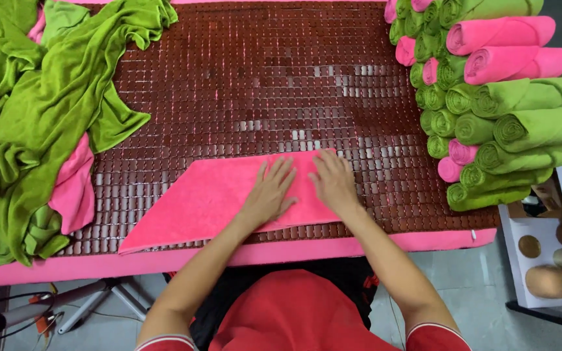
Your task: Folding and rolling a pink towel into a decorative shape on a massage table.
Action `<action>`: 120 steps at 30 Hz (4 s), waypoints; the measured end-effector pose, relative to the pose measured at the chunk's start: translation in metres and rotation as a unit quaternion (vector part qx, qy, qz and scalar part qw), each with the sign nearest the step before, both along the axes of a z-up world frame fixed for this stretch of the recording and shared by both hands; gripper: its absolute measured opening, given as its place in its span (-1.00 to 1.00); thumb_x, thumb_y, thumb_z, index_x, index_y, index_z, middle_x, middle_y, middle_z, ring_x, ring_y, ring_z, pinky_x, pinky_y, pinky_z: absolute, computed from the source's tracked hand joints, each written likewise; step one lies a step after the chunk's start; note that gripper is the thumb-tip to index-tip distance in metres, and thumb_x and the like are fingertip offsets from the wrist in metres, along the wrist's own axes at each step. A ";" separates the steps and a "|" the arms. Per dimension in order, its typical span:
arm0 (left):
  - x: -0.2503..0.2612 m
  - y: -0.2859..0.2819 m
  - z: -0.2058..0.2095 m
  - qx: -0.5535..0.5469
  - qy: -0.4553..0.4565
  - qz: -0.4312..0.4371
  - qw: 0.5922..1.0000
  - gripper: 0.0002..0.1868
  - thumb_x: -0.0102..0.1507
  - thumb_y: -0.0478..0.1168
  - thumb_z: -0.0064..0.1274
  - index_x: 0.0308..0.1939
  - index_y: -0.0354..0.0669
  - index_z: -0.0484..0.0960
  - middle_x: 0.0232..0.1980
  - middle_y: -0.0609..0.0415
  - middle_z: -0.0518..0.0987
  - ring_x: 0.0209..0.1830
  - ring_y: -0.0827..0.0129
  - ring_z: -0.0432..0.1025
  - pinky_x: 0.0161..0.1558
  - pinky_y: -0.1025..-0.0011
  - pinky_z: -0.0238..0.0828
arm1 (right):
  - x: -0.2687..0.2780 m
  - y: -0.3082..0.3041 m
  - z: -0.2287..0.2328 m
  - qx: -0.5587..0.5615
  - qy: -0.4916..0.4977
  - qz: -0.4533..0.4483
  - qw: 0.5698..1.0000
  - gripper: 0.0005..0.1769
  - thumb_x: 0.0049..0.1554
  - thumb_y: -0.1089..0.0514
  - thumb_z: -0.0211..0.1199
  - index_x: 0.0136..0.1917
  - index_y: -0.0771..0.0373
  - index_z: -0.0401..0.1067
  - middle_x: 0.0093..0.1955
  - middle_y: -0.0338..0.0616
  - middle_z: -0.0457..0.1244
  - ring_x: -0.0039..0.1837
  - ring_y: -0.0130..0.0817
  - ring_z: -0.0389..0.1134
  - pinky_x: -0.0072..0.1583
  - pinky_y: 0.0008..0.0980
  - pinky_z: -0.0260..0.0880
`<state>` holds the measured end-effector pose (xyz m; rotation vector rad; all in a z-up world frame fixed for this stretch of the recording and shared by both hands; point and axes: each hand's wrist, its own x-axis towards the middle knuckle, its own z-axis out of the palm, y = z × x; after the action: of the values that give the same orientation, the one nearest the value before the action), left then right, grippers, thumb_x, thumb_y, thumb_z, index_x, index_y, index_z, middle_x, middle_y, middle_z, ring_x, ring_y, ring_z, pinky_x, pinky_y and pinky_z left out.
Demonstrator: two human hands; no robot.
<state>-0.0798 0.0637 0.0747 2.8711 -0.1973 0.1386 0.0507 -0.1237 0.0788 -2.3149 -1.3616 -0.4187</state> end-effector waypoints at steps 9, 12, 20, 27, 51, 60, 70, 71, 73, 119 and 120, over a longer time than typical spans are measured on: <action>0.002 0.009 0.021 0.033 0.097 0.009 0.995 0.49 -0.06 0.85 -0.24 0.70 -0.02 -0.02 0.75 -0.28 -0.21 0.76 -0.14 -0.35 0.63 -0.19 -0.56 | -0.019 -0.001 0.035 -0.194 0.183 -0.068 0.961 0.18 0.20 -0.55 0.10 0.68 0.39 -0.02 0.77 0.22 -0.24 0.77 0.10 -0.30 0.55 0.56 -0.40; 0.000 0.010 0.010 0.055 0.099 0.009 0.993 0.57 -0.17 0.90 -0.29 0.70 0.04 -0.08 0.74 -0.29 -0.23 0.75 -0.12 -0.34 0.62 -0.21 -0.54 | -0.023 0.002 0.050 -0.228 0.167 -0.082 0.956 0.16 0.18 -0.54 0.12 0.67 0.35 0.00 0.76 0.26 -0.21 0.77 0.12 -0.29 0.55 0.57 -0.48; -0.009 0.019 0.017 0.066 0.124 0.001 0.990 0.66 -0.29 0.94 -0.28 0.70 0.06 -0.06 0.75 -0.25 -0.22 0.75 -0.10 -0.34 0.62 -0.24 -0.55 | -0.039 -0.021 0.030 -0.240 0.199 -0.076 0.947 0.46 -0.10 -0.82 0.16 0.71 0.18 -0.04 0.80 0.09 -0.30 0.77 0.14 -0.38 0.57 0.50 -0.57; -0.009 0.038 0.008 -0.066 0.084 -0.034 0.994 0.54 -0.16 0.89 -0.20 0.70 0.11 -0.06 0.74 -0.26 -0.17 0.73 -0.16 -0.21 0.60 -0.32 -0.43 | -0.039 -0.027 0.036 -0.208 0.266 -0.085 0.938 0.45 -0.11 -0.74 0.32 0.71 0.16 -0.03 0.80 0.07 -0.31 0.77 0.15 -0.46 0.57 0.48 -0.67; 0.103 0.196 -0.042 0.097 0.061 0.191 0.975 -0.76 0.17 -0.40 0.12 -0.13 -0.17 0.79 -0.21 -0.13 0.70 -0.19 -0.05 0.68 -0.18 0.07 0.65 | -0.052 -0.075 -0.002 0.029 0.423 -0.209 0.881 -0.84 -0.04 0.18 0.31 -0.23 0.08 0.71 -0.37 -0.04 0.44 -0.24 -0.15 0.48 -0.13 -0.19 0.44; 0.224 0.035 0.015 -0.164 0.081 0.085 0.979 -0.52 0.48 -0.33 -0.32 0.49 -0.13 0.37 0.60 -0.49 0.09 0.47 -0.35 0.23 0.42 -0.16 0.22 | -0.157 -0.036 -0.022 0.121 0.549 -0.128 0.817 -0.70 0.12 0.08 0.41 0.11 0.15 0.69 -0.28 -0.30 0.52 -0.27 -0.62 0.45 -0.10 -0.53 0.50; -0.068 0.035 -0.003 -0.125 -0.033 -0.123 0.984 -0.63 0.25 0.06 0.22 -0.14 -0.17 0.65 -0.02 -0.14 0.53 -0.01 -0.08 0.49 -0.04 0.07 0.48 | -0.073 -0.083 -0.010 0.032 0.115 0.074 0.990 -0.72 0.01 0.17 0.40 0.04 0.06 0.59 0.18 -0.20 0.36 0.23 -0.08 0.38 0.07 -0.15 0.40; -0.086 0.036 -0.004 -0.134 -0.043 -0.107 0.984 -0.58 0.19 0.06 0.31 -0.07 -0.16 0.68 0.11 -0.14 0.52 0.20 -0.12 0.42 0.20 0.00 0.35 | -0.072 -0.082 -0.010 0.022 0.107 0.081 0.991 -0.78 0.06 0.16 0.38 0.03 0.07 0.59 0.16 -0.20 0.37 0.20 -0.11 0.38 0.05 -0.17 0.40; -0.110 0.033 -0.010 -0.145 -0.055 -0.087 0.984 -0.51 0.13 0.06 0.39 0.01 -0.15 0.72 0.25 -0.15 0.52 0.40 -0.16 0.36 0.45 -0.06 0.22 | -0.070 -0.080 -0.017 0.010 0.098 0.093 0.991 -0.83 0.11 0.14 0.35 0.01 0.07 0.59 0.14 -0.20 0.37 0.17 -0.13 0.39 0.04 -0.19 0.40; -0.105 0.031 -0.041 -0.302 -0.012 0.172 0.938 -0.86 0.27 -0.29 0.11 -0.10 -0.08 0.65 -0.11 -0.14 0.67 -0.05 -0.18 0.54 -0.05 -0.01 0.49 | -0.053 -0.050 -0.034 0.015 0.231 -0.017 0.973 -0.88 0.18 0.15 0.34 0.03 0.05 0.57 -0.15 -0.15 0.41 -0.04 -0.07 0.46 0.04 -0.15 0.45; -0.107 0.031 -0.046 -0.256 -0.087 0.125 0.955 -0.88 0.24 -0.37 0.09 -0.18 -0.10 0.66 -0.04 -0.11 0.63 -0.02 -0.16 0.52 -0.04 0.05 0.50 | -0.052 -0.050 -0.042 0.026 0.174 0.005 0.984 -0.91 0.21 0.16 0.30 0.00 0.02 0.56 -0.09 -0.20 0.39 0.00 -0.12 0.45 0.06 -0.21 0.46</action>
<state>-0.1866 0.0947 0.0289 2.3521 0.1535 0.4234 -0.0017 -0.1737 0.0364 -2.2092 -1.1755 -0.0397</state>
